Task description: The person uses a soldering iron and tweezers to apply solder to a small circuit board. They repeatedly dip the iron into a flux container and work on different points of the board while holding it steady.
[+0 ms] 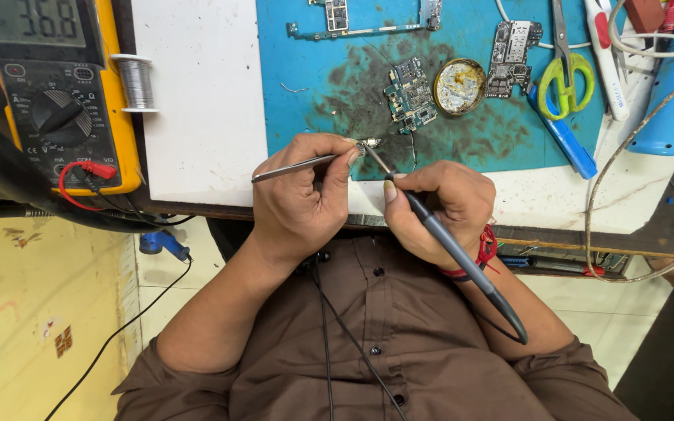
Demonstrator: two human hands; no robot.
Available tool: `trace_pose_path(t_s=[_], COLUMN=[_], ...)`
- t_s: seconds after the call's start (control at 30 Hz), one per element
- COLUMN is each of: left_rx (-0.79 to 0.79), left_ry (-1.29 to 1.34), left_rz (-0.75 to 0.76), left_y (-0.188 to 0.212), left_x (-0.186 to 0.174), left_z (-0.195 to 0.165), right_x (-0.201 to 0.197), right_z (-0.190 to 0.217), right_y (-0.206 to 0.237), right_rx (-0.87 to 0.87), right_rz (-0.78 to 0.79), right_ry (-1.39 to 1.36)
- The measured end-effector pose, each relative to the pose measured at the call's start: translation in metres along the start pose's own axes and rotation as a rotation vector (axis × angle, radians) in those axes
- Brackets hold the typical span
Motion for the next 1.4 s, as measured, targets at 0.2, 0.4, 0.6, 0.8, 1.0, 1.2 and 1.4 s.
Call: trace_pose_path(t_s=[0.2, 0.4, 0.6, 0.8, 1.0, 1.2, 1.4], left_rx=[-0.006, -0.01, -0.006, -0.001, -0.022, 0.003, -0.012], left_ry=[0.004, 0.01, 0.007, 0.011, 0.021, -0.004, -0.005], left_rz=[-0.005, -0.005, -0.009, -0.009, 0.009, -0.003, 0.001], left_y=[0.011, 0.031, 0.051, 0.081, 0.189, 0.131, 0.109], left_x=[-0.036, -0.04, -0.069, -0.078, -0.189, -0.225, -0.25], left_z=[0.009, 0.014, 0.011, 0.028, 0.027, -0.019, -0.033], right_x=[0.04, 0.044, 0.071, 0.076, 0.171, 0.144, 0.141], right_z=[0.019, 0.026, 0.05, 0.038, 0.146, 0.186, 0.21], right_y=[0.001, 0.014, 0.032, 0.058, 0.132, 0.072, 0.036], right_rx=[0.001, 0.015, -0.02, 0.142, 0.147, 0.125, 0.158], right_rz=[0.0, -0.007, -0.007, -0.06, -0.021, -0.017, -0.031], right_ry=[-0.002, 0.006, -0.003, -0.175, -0.14, -0.129, -0.116])
Point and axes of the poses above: each hand's wrist, its own y-axis away from the middle knuckle, its own x-axis out of the palm, z = x × y, the point moved 6 cm from there along -y, towards the middle knuckle, and after that the axes turned 4 degrees about z, right-handed, at the moved point
